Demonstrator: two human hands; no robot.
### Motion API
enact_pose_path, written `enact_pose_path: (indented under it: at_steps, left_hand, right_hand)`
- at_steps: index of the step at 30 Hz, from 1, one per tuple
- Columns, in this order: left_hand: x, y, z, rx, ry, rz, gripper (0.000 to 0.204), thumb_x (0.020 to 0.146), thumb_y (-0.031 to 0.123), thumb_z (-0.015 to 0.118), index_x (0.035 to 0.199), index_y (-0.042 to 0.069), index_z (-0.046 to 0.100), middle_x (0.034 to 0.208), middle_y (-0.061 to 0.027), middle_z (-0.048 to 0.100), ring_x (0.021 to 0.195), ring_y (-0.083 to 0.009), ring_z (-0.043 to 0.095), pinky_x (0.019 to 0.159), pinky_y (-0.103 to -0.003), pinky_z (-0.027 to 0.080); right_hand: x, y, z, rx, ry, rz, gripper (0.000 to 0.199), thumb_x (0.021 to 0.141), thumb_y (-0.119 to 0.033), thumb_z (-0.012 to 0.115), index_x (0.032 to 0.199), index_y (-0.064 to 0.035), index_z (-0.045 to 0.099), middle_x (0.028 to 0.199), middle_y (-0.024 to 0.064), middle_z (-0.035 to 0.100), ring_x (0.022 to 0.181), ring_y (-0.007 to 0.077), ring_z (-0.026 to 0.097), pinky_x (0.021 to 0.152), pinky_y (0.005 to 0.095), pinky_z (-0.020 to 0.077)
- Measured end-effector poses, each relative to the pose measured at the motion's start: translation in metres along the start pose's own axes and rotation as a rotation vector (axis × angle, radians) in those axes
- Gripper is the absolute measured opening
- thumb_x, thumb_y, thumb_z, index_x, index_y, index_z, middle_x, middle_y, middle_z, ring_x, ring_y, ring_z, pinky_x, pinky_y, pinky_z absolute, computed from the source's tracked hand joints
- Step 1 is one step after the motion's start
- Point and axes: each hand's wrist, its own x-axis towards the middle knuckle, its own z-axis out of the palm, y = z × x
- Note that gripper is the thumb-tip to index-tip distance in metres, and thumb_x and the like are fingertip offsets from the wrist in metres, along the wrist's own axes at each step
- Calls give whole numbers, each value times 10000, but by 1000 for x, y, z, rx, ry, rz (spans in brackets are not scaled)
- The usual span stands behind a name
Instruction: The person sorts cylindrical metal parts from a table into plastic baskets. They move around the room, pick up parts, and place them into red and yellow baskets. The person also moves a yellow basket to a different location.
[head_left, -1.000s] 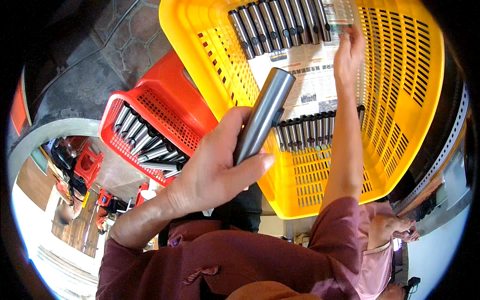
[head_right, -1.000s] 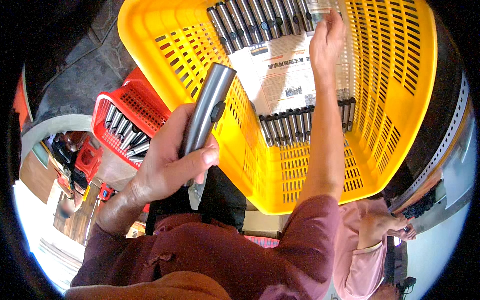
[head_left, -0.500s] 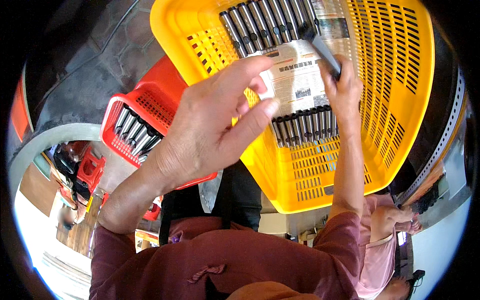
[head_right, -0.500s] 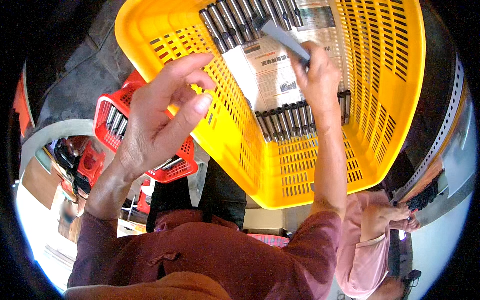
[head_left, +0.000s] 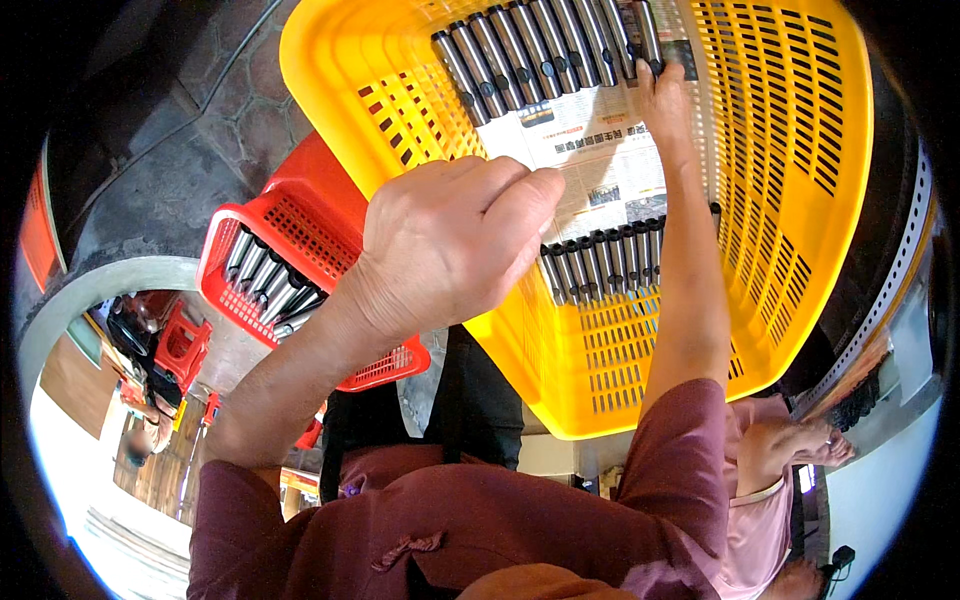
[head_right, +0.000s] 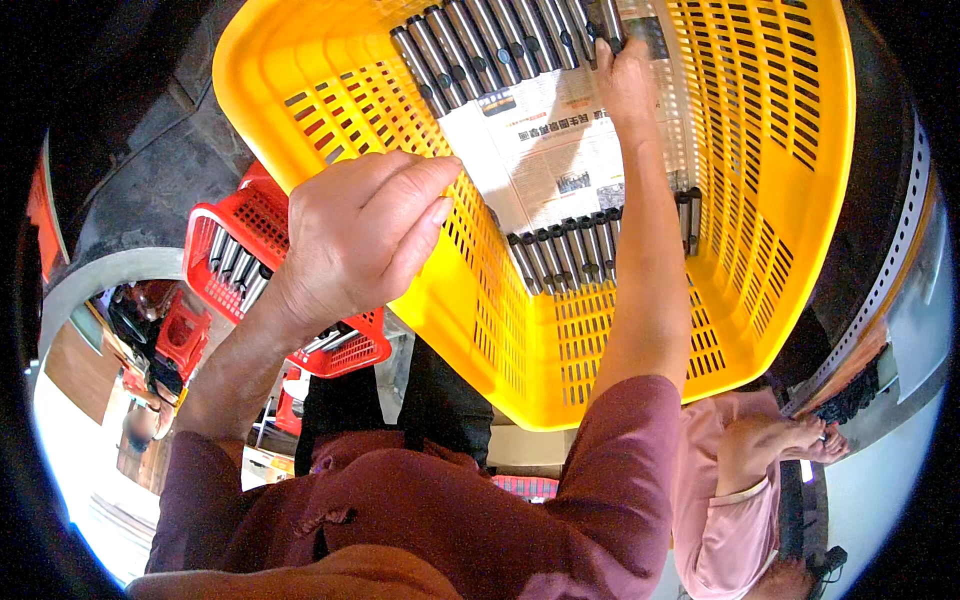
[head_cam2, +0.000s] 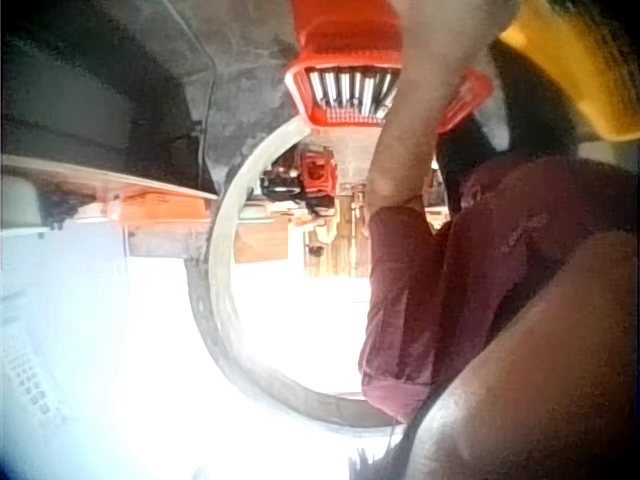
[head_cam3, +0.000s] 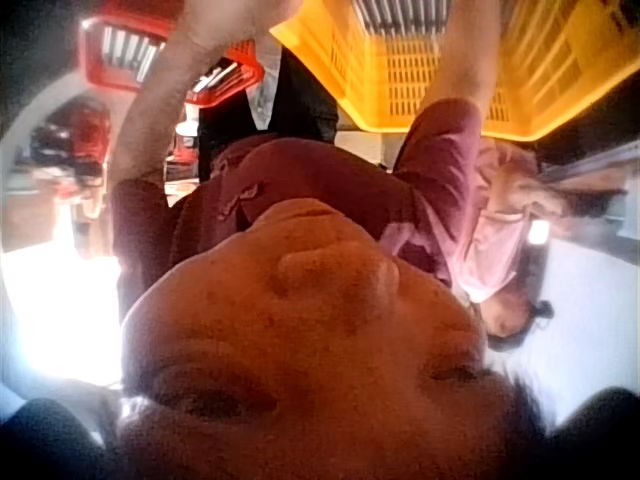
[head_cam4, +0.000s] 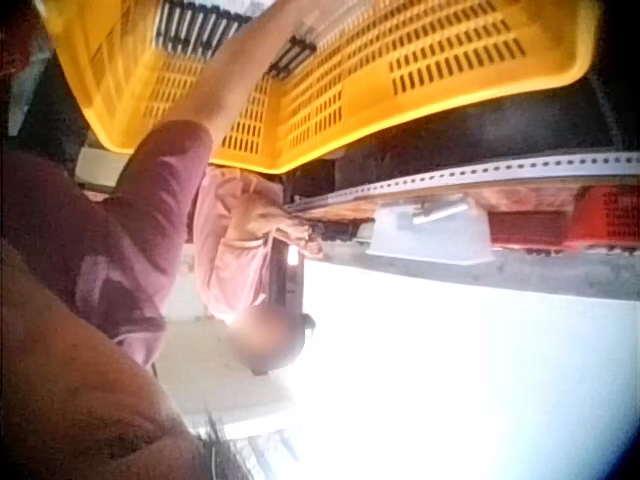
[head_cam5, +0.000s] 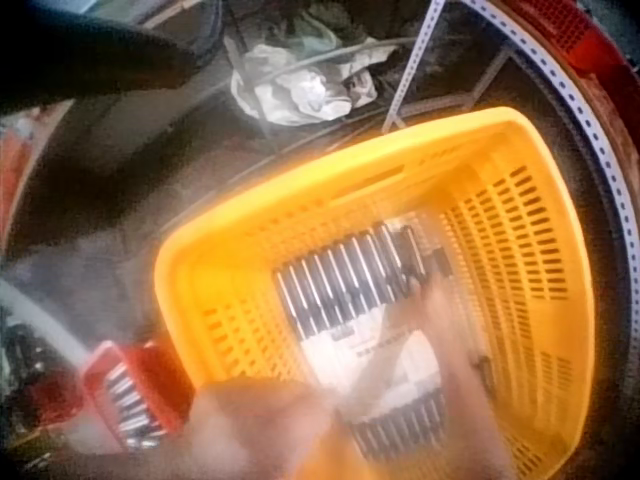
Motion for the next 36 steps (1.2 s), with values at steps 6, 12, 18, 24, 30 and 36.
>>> enact_pose_path:
  at_steps: [6, 12, 18, 24, 30, 36]
  left_hand:
    - [2, 5, 0, 59, -2, -14, 231, 759, 91, 702, 978, 34, 656, 777, -87, 645, 646, -252, 637, 556, -341, 506]
    - [0, 2, 3, 39, 50, 35, 244, 744, 92, 708, 978, 43, 661, 801, -70, 649, 666, -232, 639, 572, -333, 510]
    - [-6, -3, 5, -115, 250, 224, 295, 699, 20, 699, 991, 24, 662, 824, -87, 644, 699, -268, 636, 625, -347, 530]
    - [-105, 26, -25, -217, 301, 134, 269, 668, 68, 696, 927, 21, 644, 841, -59, 602, 777, -225, 622, 635, -319, 500]
    - [-239, 30, -35, -336, 95, -104, 302, 674, -17, 666, 973, 6, 634, 893, -112, 620, 816, -281, 636, 698, -387, 528]
    - [-333, -27, -32, -253, 256, -377, 168, 817, -8, 608, 985, -2, 606, 880, -150, 630, 802, -339, 633, 699, -397, 522]
  right_hand:
    - [23, -7, 7, -123, 171, -181, 346, 933, -312, 576, 1111, -15, 585, 1052, 261, 583, 936, 435, 568, 806, 499, 467]
    - [38, 6, 23, -49, 254, -296, 313, 930, -278, 576, 1094, -14, 612, 1040, 250, 586, 950, 426, 558, 832, 478, 462]
    - [29, -9, 18, 11, 206, -225, 422, 944, -316, 524, 1192, 25, 546, 1074, 279, 569, 1031, 452, 529, 901, 497, 433]
    - [-35, -30, -12, 263, 194, 4, 502, 965, -323, 498, 1278, 68, 468, 1265, 286, 511, 1193, 391, 489, 1020, 449, 378]
    - [-159, -157, -138, 841, 729, -73, 261, 954, -144, 508, 1123, 53, 530, 994, 172, 627, 859, 255, 610, 717, 344, 516]
    - [-280, -301, -104, 304, -195, -517, 265, 858, -112, 649, 1085, 17, 600, 1067, 140, 627, 991, 257, 601, 863, 366, 487]
